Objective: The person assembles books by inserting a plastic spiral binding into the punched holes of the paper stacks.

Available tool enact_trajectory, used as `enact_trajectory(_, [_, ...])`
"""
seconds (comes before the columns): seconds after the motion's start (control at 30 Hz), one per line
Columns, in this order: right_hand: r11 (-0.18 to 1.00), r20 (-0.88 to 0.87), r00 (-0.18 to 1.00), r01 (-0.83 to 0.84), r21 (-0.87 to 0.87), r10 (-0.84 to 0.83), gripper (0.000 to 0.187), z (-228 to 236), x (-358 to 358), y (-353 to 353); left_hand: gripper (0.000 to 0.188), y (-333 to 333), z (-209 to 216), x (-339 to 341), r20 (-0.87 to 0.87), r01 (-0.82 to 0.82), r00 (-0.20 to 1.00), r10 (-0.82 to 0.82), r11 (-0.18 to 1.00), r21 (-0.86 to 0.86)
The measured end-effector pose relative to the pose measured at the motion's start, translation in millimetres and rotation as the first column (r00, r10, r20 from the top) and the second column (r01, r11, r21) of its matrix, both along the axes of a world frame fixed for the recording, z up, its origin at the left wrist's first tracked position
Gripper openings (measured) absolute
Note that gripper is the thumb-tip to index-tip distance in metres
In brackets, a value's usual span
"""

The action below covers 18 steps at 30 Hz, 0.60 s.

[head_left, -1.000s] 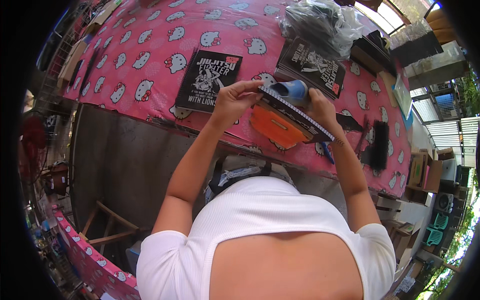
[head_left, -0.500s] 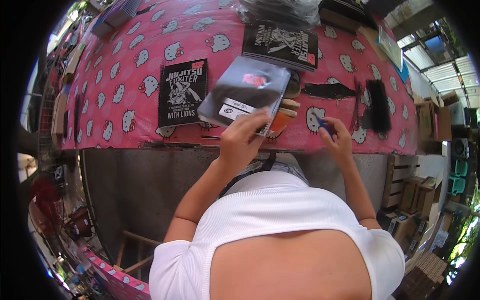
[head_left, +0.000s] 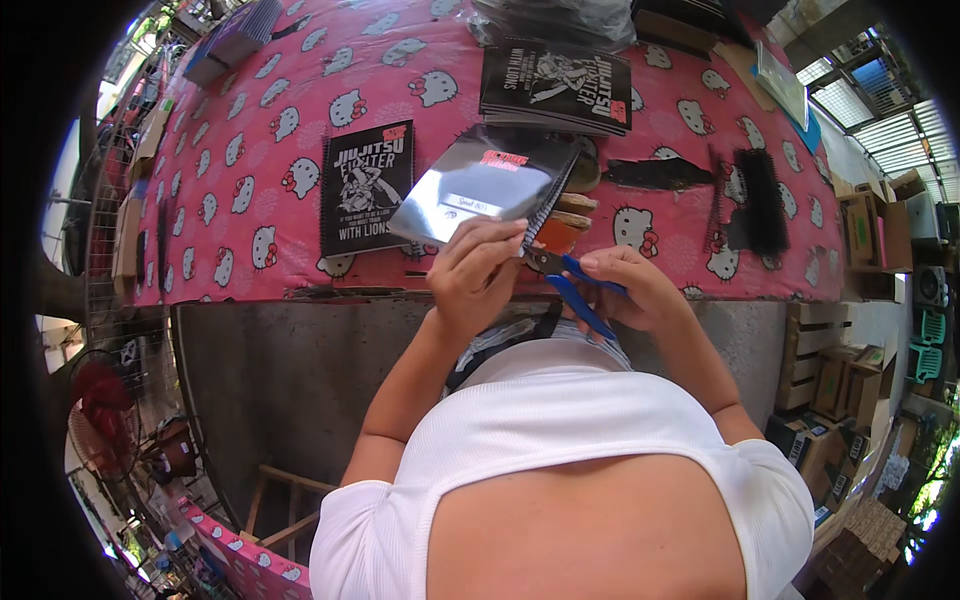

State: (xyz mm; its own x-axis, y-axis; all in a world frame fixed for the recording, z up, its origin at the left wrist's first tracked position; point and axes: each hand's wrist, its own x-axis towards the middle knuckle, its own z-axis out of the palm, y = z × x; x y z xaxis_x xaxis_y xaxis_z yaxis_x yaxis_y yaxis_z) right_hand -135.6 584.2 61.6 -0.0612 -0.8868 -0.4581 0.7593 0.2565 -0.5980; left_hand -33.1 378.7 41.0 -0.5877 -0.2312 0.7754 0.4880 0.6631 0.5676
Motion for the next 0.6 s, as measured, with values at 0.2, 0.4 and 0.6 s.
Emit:
enact_trajectory(0.2, [0.904, -0.966, 0.198, 0.421, -0.066, -0.163, 0.042, -52.6, -25.4, 31.4, 0.018, -84.6, 29.0, -2.9, 0.14, -0.461, 0.886, 0.442, 0.802, 0.381])
enact_trajectory(0.4, [0.831, -0.877, -0.468, 0.527, -0.179, 0.108, 0.052, -71.9, -77.5, 32.8, 0.02, -202.9, 147.4, 42.1, -0.433, -0.636, 0.77, 0.469, 0.615, -0.465])
enact_trajectory(0.6, [0.542, -0.987, -0.148, 0.826, -0.155, -0.057, 0.067, -100.9, -200.5, -38.1, 0.03, -216.1, 34.6, -94.0, 0.213, -0.095, 0.752, 0.624, 0.422, -0.902])
